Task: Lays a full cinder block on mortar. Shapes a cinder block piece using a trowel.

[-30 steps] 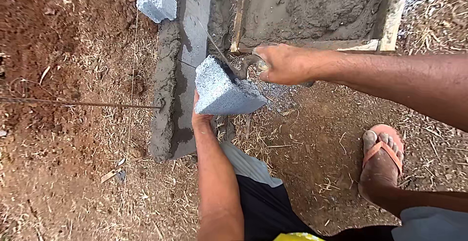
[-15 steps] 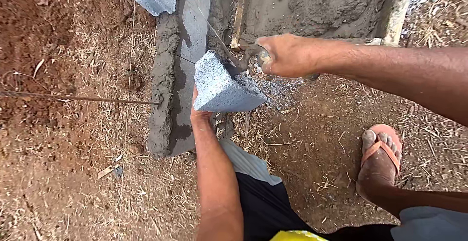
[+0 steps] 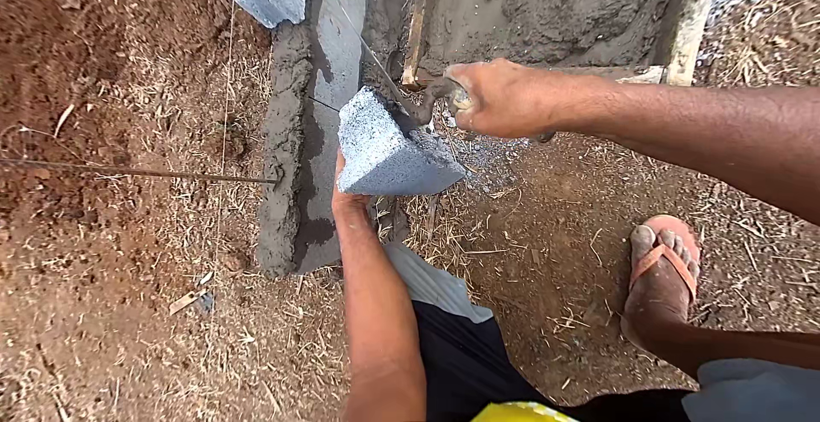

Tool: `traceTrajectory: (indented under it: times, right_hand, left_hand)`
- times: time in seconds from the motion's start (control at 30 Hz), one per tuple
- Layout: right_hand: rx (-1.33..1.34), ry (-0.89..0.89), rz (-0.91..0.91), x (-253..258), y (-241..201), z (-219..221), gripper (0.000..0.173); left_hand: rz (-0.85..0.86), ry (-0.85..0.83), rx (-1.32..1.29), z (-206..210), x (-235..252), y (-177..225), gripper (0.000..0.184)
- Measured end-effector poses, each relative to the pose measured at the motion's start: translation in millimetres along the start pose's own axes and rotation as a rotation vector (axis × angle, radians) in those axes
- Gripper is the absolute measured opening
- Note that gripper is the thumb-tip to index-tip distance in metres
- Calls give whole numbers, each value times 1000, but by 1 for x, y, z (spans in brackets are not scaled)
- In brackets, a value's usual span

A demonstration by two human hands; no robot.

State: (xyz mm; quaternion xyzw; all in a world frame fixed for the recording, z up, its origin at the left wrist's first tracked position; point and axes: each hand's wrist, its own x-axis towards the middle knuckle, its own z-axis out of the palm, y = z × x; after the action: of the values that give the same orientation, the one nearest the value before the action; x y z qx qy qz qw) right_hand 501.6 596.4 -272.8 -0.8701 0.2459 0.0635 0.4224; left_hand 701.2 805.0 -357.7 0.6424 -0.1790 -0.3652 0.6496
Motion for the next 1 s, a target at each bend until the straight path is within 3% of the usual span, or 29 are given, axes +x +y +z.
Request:
traceTrajectory:
  times: [0.13,0.33,0.53,0.77,1.0]
  right_hand:
    - [27,38,-16,0,-10,-5,34]
    - [16,-201,151,2,18,11,26]
    - [67,20,29,3,-9,-15,29]
    - [39,-160,126,-1,12,14,25]
    - [28,7,13,-1,-10,-6,30]
  left_hand:
    - [-5,0,-11,0,0,-1,47]
    - [-43,27,-9,0,1,2,47]
    - [-50,-21,-36,3,8,3,42]
    - [-63,13,-50,-2,4,0,46]
    - [16,-41,-43,-1,0,-1,46]
